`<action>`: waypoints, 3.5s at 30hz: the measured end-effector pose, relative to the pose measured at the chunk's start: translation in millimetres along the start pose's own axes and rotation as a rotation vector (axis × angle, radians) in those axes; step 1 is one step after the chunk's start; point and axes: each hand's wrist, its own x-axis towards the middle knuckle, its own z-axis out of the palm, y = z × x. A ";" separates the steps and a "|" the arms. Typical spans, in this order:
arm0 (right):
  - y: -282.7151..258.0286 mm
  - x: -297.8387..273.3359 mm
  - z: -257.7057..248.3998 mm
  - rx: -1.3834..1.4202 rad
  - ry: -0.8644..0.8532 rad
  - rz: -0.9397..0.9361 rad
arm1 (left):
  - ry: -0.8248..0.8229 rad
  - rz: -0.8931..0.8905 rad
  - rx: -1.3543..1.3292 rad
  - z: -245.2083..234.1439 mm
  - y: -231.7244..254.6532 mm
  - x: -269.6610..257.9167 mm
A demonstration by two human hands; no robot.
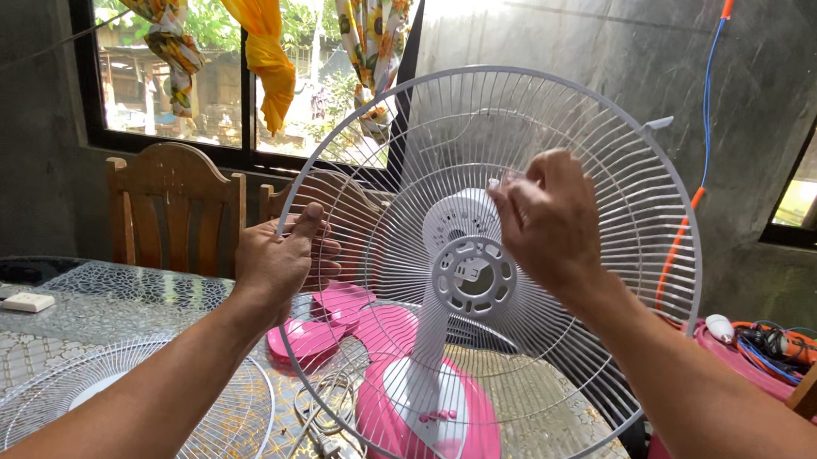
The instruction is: The person reassembles a disassembled electric fan on a table. They attach the front wire cage, then the pink fan blades, and finally secure the rear wire cage onto the fan stand.
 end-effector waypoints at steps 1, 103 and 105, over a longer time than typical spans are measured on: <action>0.3 -0.2 0.0 0.022 0.006 0.004 | -0.008 0.011 -0.003 -1.1 -1.1 0.2; -28.1 -212.6 248.6 0.730 -0.192 0.254 | 0.297 -0.041 0.135 -26.8 27.7 -0.4; -23.4 -213.9 248.2 0.740 -0.224 0.254 | 0.309 -0.045 0.134 -24.7 27.4 -3.7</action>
